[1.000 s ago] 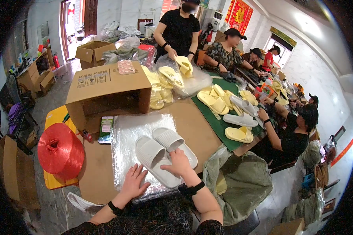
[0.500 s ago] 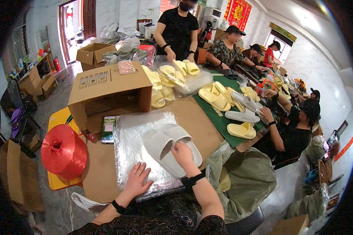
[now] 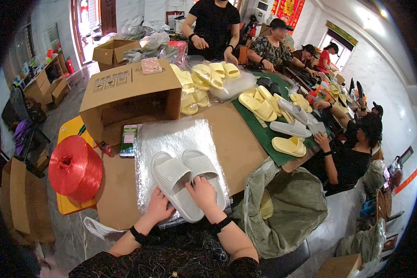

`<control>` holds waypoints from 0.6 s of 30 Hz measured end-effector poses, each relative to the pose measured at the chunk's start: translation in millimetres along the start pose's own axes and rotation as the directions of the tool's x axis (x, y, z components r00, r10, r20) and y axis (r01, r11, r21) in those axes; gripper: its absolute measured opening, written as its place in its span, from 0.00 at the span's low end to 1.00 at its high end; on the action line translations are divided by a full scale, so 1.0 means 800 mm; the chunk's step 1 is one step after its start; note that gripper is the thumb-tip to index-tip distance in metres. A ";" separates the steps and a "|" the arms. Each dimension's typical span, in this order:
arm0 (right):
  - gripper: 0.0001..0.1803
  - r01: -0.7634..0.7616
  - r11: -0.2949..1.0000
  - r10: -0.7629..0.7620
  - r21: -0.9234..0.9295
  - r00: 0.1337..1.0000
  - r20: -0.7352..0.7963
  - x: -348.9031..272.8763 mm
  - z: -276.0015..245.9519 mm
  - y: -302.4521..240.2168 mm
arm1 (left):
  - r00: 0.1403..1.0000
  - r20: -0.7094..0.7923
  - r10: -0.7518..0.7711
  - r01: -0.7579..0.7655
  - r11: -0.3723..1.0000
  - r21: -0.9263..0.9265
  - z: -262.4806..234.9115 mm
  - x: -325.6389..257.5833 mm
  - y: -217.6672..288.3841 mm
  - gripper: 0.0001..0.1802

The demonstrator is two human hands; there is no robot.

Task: Packing finished slippers and shoes into bags and containers in a manufacturing setting.

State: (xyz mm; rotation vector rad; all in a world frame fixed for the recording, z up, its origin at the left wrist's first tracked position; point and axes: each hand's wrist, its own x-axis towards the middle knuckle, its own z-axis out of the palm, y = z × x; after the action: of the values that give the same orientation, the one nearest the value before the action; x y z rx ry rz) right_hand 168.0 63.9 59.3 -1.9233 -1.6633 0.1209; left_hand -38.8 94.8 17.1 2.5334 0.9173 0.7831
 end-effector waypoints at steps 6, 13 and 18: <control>0.21 -0.105 0.991 0.102 -0.078 0.994 -0.041 0.020 0.003 0.039 | 0.999 -0.050 0.003 0.001 0.997 0.078 -0.003 0.003 0.017 0.32; 0.21 -0.352 0.932 0.361 0.081 0.899 -0.247 0.006 -0.023 0.098 | 0.995 0.087 -0.059 0.042 0.982 0.182 -0.015 0.007 0.030 0.39; 0.14 -0.261 0.774 0.485 0.577 0.830 -0.276 -0.048 -0.068 0.097 | 0.976 0.186 -0.113 0.065 0.968 0.243 -0.027 0.008 0.037 0.42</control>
State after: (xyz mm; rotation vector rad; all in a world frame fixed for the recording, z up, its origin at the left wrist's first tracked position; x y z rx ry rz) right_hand 251.4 4.4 54.8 -1.6822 -0.8238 0.2739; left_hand -32.9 79.7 50.8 2.6879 1.1041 0.4036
